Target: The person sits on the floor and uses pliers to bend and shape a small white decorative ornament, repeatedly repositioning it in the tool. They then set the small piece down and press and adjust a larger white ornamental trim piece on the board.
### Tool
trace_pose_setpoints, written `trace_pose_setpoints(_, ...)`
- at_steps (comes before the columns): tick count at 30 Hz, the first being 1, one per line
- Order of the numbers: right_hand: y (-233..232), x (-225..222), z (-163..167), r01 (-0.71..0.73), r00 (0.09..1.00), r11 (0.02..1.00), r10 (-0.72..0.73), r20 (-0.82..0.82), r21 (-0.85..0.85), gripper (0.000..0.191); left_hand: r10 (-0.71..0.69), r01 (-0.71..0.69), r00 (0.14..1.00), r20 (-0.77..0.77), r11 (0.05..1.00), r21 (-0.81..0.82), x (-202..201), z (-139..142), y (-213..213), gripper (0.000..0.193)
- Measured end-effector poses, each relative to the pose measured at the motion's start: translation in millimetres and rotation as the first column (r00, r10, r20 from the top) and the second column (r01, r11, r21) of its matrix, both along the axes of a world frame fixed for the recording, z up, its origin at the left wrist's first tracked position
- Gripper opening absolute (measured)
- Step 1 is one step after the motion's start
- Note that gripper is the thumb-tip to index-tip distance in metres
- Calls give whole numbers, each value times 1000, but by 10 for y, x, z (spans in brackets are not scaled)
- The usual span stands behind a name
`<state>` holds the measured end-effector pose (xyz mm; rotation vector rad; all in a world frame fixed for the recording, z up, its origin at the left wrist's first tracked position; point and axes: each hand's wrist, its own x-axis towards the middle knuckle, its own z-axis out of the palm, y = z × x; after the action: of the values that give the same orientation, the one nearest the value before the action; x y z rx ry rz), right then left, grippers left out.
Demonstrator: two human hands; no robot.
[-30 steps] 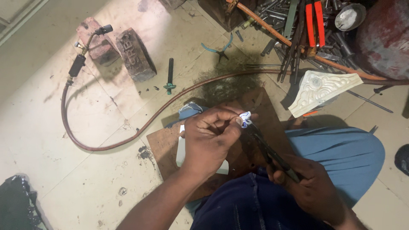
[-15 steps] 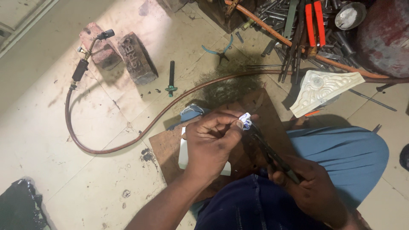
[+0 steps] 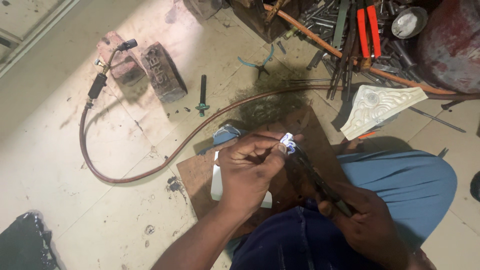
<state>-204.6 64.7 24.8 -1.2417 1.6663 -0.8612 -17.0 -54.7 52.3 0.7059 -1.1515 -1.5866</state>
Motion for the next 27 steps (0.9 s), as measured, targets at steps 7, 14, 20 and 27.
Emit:
trace_pose_setpoints(7,61,-140,-205,-111,982,990,124,145,-90,25,16,-12,996,90,999,-38,49,-14,-77,11)
trace_pose_setpoints(14,100,-391,-327,-54,998,995,58,-39,89,27,-24,19,995,95,998,58,235,19,-253,11)
trace_pose_setpoints(20,-60,-424,-69,-190,974,981,184,-130,-32,71,-129,144,943,307,989,-26,343,61,-268,10)
trace_pose_setpoints(27,-183,-342,37,-314,941,948,302,-154,-61,67,-193,221,903,384,975,-31,441,172,-286,13)
